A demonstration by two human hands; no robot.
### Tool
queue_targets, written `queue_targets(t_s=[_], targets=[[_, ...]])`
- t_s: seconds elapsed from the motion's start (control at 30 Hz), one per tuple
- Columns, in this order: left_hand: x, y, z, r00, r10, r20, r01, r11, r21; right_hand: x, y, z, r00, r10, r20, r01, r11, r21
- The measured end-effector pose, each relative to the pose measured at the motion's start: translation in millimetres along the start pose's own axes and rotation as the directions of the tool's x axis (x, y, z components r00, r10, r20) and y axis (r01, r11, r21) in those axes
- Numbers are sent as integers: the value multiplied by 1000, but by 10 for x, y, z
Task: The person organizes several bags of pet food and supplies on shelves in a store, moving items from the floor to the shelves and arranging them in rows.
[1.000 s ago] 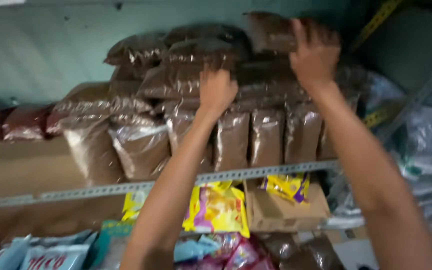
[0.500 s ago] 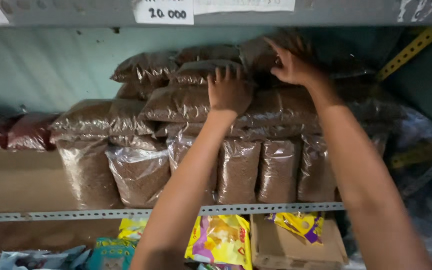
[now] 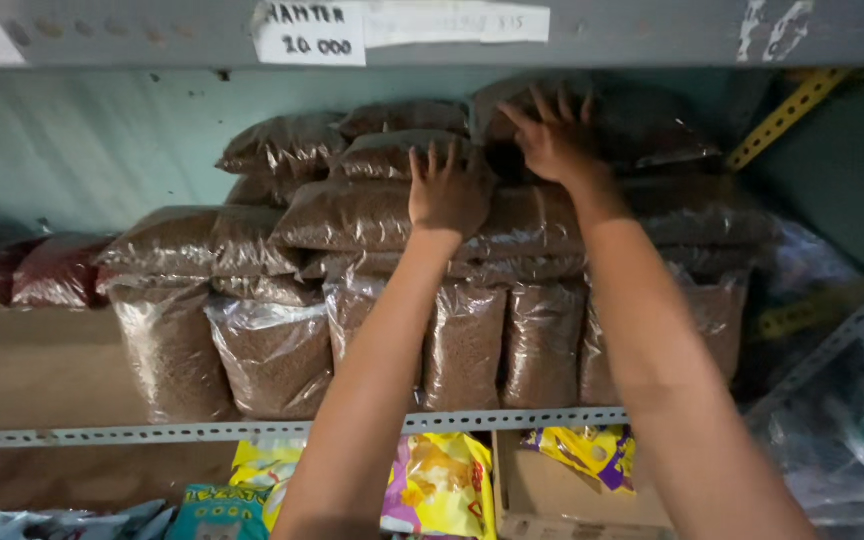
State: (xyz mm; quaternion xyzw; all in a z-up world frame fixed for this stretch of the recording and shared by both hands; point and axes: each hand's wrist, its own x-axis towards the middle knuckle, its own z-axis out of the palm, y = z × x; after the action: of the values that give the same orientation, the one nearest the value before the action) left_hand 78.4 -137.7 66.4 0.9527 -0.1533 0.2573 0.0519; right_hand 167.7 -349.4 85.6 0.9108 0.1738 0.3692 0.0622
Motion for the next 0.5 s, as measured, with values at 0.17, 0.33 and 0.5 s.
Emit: queue_targets(t_s=[0.17,0.33,0.5], targets=[[-40,3,76,948,88,-305,-91,996,3,-182,-80,-326,996,7,91,-13,998,62],[-258,132,-4,971,96,-218,-106,994,-32,-474,-33,-381,987,-52,-150,106,917,384],[-782,268,-178,858,226,-461,-300,949,-94,-953,-257,-727,986,9,-168,55,925,376]])
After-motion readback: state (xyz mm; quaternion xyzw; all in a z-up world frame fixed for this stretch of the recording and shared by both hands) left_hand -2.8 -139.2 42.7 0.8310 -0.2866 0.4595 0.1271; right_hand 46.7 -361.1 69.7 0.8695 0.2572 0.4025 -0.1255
